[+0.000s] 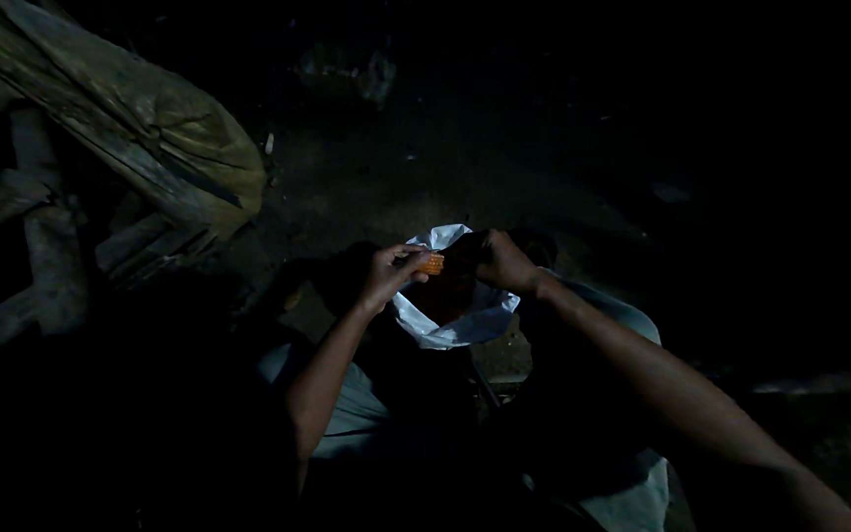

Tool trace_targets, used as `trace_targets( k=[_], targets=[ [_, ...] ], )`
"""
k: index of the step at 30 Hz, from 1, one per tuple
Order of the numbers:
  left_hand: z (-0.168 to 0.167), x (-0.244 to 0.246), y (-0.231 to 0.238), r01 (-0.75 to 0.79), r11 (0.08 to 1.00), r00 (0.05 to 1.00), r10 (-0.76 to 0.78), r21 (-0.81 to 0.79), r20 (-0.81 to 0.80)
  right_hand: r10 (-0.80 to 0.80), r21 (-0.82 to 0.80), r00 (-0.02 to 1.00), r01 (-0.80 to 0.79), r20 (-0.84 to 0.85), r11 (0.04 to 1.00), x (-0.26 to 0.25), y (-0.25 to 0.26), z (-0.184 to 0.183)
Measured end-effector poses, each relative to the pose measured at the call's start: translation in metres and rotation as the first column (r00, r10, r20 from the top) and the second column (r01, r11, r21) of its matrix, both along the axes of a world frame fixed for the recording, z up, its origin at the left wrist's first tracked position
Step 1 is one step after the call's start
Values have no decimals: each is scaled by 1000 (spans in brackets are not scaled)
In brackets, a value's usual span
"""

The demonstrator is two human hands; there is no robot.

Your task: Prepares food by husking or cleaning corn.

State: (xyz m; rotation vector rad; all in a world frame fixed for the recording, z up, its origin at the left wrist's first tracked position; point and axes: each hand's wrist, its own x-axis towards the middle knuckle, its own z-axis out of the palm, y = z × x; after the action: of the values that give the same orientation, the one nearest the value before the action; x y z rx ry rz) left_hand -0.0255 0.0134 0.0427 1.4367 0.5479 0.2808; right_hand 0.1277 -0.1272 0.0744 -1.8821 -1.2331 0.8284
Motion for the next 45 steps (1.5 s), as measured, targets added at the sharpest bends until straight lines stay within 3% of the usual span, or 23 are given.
trace_targets(
  k=[10, 17, 21, 30, 33, 38, 45],
  targets=[
    [5, 1, 6, -35, 991, 999, 37, -126, 14, 90, -21, 995, -91, -41, 996, 14, -4, 3],
    [3, 3, 2, -57, 991, 998, 56, -118, -12, 81, 112, 995, -86, 51, 990, 9, -4, -8],
    [2, 2, 1, -59, 994, 998, 60, -90, 0, 52, 28, 992, -55, 118, 998, 1, -4, 4],
    [5, 3, 2, -79, 986, 997, 76, -150, -30, 119, -39, 993, -119, 9, 992, 10, -4, 8],
    [5, 3, 1, -76, 986, 997, 74, -151, -19, 105, 48, 994, -107, 41, 993, 11, -4, -2],
    [2, 3, 0, -92, 984, 996, 91, -151, -11, 108, 12, 989, -110, 101, 994, 8, -3, 0],
    [-2, 5, -2, -116, 983, 993, 115, -142, -17, 129, 81, 967, -150, 218, 985, 1, -3, -4]
  ],
)
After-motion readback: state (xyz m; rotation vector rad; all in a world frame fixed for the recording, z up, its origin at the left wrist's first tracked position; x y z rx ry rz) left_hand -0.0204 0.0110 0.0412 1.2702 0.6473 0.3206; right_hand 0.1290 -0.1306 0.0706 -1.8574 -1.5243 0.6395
